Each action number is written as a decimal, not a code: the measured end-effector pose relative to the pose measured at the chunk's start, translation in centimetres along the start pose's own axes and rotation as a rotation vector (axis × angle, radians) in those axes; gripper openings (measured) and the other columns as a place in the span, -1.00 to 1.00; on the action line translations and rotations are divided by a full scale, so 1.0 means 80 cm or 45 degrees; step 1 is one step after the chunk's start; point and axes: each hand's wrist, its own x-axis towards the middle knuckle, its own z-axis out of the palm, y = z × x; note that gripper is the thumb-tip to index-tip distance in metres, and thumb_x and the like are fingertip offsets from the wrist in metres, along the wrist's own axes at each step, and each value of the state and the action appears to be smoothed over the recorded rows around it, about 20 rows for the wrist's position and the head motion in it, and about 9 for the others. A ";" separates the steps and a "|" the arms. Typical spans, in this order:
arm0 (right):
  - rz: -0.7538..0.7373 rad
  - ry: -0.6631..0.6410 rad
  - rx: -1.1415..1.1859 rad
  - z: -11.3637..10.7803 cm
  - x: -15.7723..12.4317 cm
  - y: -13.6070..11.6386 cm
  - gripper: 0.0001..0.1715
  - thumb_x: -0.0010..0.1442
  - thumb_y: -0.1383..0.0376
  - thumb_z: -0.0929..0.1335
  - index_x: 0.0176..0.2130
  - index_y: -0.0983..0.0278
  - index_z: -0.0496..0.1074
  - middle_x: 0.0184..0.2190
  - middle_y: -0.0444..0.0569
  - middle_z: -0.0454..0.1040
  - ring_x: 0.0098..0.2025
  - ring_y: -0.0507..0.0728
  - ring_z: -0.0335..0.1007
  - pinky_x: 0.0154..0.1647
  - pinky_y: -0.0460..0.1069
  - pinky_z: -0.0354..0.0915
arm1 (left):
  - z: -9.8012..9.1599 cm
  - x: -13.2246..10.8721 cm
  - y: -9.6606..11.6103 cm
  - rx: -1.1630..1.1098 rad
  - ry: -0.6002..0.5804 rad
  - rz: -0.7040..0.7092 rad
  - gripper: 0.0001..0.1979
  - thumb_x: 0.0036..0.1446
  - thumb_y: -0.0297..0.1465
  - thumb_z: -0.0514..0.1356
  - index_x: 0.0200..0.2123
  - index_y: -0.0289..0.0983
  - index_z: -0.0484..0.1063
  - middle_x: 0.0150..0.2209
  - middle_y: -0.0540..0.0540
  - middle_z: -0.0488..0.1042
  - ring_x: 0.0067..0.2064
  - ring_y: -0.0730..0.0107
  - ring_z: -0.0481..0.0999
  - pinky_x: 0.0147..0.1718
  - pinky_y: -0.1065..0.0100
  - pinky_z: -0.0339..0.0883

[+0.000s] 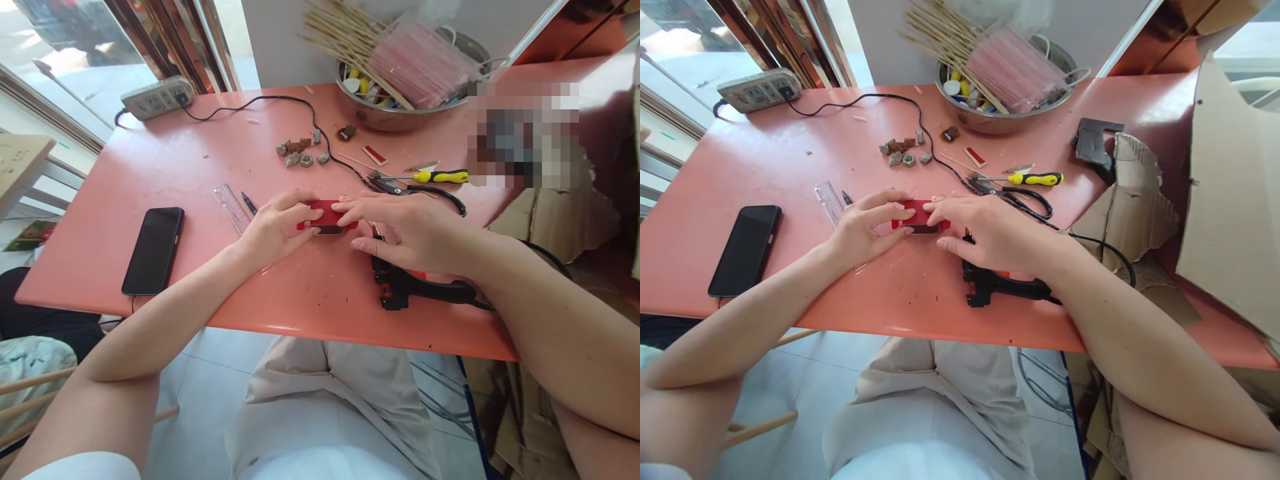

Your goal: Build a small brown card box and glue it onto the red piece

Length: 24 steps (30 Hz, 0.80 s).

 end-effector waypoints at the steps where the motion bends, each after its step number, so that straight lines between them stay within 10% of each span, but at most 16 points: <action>1: 0.002 0.020 -0.006 -0.001 0.000 0.003 -0.67 0.47 0.31 0.39 0.14 0.15 0.66 0.34 0.08 0.64 0.42 0.36 0.57 0.39 0.34 0.56 | 0.001 0.000 0.000 0.013 0.002 0.004 -0.80 0.43 -0.27 0.23 -0.09 -0.15 0.68 0.16 -0.23 0.69 0.15 0.11 0.70 0.19 0.05 0.59; 6: -0.033 0.199 -0.144 -0.003 -0.001 0.012 -0.61 0.57 0.25 0.29 0.14 0.16 0.69 0.29 0.05 0.68 0.43 0.30 0.56 0.54 0.35 0.44 | 0.002 -0.002 -0.002 0.023 0.051 0.085 -0.79 0.46 -0.28 0.20 -0.08 -0.14 0.66 0.16 -0.24 0.69 0.15 0.10 0.69 0.22 0.02 0.58; 24: -0.134 0.072 -0.314 0.007 0.007 -0.004 -0.51 0.44 0.42 0.33 0.10 0.08 0.76 0.18 -0.04 0.76 0.34 0.30 0.64 0.54 0.42 0.40 | 0.001 0.000 0.004 0.059 -0.010 -0.052 -0.85 0.35 -0.31 0.26 -0.09 -0.15 0.62 0.19 -0.27 0.70 0.19 0.07 0.70 0.27 -0.05 0.57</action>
